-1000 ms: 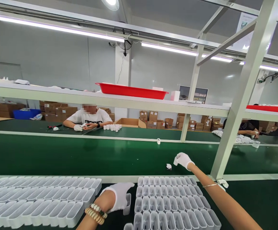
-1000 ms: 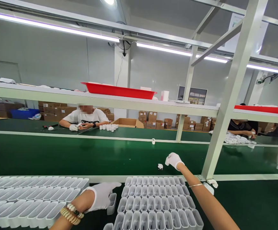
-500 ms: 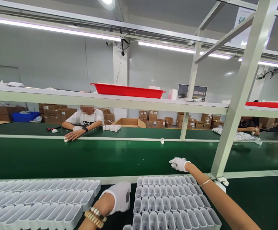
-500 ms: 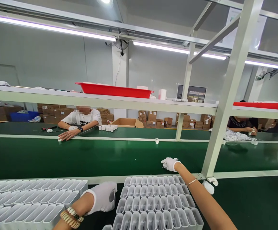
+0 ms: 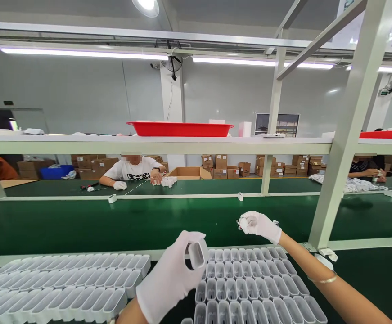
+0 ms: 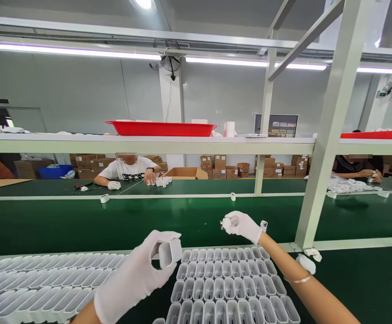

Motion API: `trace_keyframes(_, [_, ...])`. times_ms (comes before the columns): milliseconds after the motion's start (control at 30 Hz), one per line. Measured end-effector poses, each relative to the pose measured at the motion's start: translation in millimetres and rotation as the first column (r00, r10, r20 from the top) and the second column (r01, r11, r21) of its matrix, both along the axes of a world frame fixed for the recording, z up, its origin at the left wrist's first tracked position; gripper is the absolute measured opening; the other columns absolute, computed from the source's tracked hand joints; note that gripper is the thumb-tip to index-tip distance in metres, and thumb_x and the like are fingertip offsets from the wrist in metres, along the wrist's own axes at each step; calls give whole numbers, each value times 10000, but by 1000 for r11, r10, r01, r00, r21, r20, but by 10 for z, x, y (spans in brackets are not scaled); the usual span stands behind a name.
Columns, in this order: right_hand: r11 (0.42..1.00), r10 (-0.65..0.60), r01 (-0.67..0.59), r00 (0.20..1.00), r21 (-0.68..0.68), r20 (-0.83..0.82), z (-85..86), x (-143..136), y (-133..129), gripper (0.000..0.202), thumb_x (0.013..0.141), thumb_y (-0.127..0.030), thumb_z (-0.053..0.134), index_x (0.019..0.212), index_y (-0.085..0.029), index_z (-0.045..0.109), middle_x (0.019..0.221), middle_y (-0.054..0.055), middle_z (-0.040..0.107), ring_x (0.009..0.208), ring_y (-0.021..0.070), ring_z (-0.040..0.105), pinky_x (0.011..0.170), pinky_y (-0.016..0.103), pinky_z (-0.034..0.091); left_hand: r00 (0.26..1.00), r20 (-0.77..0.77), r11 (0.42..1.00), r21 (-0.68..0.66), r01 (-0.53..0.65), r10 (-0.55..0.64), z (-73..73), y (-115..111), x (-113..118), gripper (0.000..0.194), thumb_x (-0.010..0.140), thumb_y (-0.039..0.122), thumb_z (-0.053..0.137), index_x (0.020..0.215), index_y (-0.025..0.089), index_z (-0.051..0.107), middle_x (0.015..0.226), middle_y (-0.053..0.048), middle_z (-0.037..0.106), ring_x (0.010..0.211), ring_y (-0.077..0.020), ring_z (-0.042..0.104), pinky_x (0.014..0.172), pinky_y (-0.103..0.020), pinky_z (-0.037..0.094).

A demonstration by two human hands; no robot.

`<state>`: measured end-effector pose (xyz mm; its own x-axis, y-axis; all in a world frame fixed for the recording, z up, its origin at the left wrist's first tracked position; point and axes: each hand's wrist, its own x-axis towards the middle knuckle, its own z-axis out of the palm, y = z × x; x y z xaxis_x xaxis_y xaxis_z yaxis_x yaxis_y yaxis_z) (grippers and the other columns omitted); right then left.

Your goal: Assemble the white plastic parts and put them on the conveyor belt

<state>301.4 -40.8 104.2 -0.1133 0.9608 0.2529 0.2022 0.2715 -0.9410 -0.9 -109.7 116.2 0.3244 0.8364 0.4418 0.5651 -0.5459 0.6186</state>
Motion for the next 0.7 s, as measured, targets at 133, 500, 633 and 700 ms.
trace_keyframes(133, [988,115,-123,990,92,78,22,-300,-568,439,684,-269,801,1070,-170,618,868,69,739,810,211,711,813,415,571,991,-127,998,49,48,-41,-25,-197,57,406,790,187,601,1179,291,654,1120,-39,743,940,-222,738,820,-340,627])
trace_keyframes(500, [979,177,-190,971,74,160,216,-683,-1269,169,797,-354,683,885,-215,721,888,53,726,830,214,647,824,345,542,943,-327,966,220,132,-54,-54,-346,2,530,831,172,641,1338,323,605,1180,-56,739,1045,-252,717,868,-345,622])
trace_keyframes(633, [971,213,-234,938,47,272,274,-697,-1282,110,876,-265,588,796,-238,658,781,-10,622,722,149,529,717,288,450,933,-355,949,271,164,-60,-66,-348,9,545,820,149,630,1336,316,586,1116,-46,744,940,-232,718,792,-313,623])
trace_keyframes(700, [965,239,-259,928,35,285,284,-709,-1301,130,881,-231,559,752,-233,578,750,-26,549,704,138,463,687,287,397,928,-368,939,299,168,-49,-77,-350,15,555,812,129,618,1335,310,578,1065,-40,745,899,-223,711,756,-301,618])
